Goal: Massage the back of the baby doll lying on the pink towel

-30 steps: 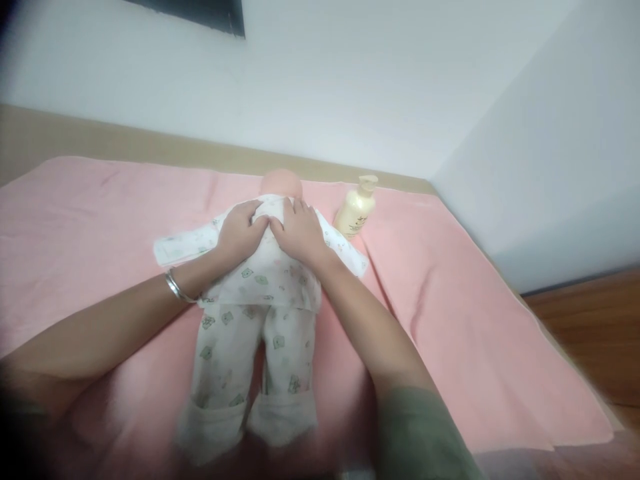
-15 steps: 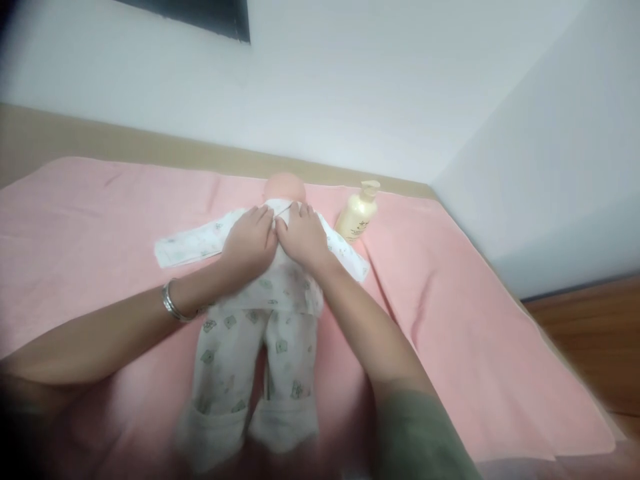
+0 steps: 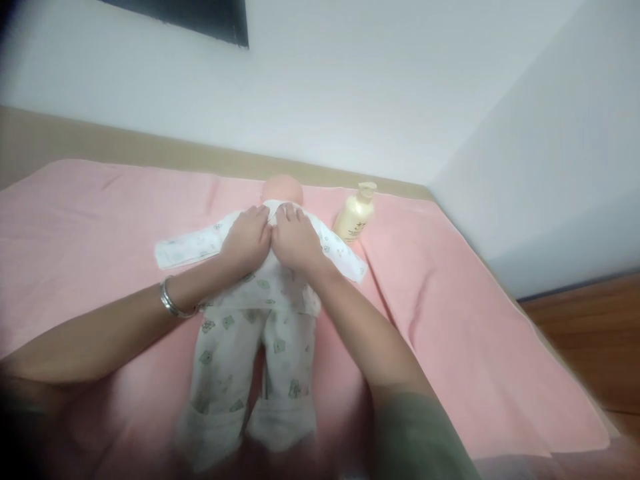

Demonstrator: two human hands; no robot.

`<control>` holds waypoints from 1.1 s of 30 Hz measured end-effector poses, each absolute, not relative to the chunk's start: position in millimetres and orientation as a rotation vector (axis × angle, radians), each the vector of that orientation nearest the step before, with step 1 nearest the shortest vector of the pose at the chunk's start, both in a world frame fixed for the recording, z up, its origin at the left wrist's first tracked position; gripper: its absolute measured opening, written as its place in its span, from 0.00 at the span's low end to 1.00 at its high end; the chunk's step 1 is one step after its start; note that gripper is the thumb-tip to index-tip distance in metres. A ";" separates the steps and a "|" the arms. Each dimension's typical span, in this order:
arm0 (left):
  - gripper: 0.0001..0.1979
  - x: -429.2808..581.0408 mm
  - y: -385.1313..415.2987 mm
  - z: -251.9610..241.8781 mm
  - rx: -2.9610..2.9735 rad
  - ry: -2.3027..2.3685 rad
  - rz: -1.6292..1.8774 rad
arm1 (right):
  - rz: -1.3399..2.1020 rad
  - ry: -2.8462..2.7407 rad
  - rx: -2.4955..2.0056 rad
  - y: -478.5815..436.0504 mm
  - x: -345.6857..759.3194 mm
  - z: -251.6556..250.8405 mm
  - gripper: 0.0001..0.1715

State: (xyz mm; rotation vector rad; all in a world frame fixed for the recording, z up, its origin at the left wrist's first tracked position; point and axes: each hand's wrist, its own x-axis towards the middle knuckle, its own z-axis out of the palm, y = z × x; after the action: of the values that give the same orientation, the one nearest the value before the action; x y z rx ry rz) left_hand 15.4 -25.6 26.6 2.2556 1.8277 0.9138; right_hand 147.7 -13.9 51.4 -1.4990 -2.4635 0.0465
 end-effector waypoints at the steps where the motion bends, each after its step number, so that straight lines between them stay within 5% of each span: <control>1: 0.26 19.1 -30.9 24.9 2.296 1.825 0.912 | 0.087 -2.423 -1.542 -7.5 150.5 52.6 0.32; 14: 0.24 0.2 0.4 26.1 2.086 1.761 0.960 | -0.117 -2.428 -1.413 -38.2 132.2 38.5 0.32; 25: 0.29 23.3 -34.2 19.6 2.345 1.811 0.933 | 0.239 -2.267 -1.470 12.3 153.0 40.5 0.35; 33: 0.28 8.3 -14.6 33.9 2.075 1.763 0.896 | -0.008 -2.355 -1.508 -23.8 136.7 42.7 0.34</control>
State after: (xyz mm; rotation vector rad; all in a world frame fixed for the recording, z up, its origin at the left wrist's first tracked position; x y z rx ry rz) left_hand 8.3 -14.6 33.9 2.0749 1.7625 0.8958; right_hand 136.7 -23.8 42.7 -1.5077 -2.3554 -0.0081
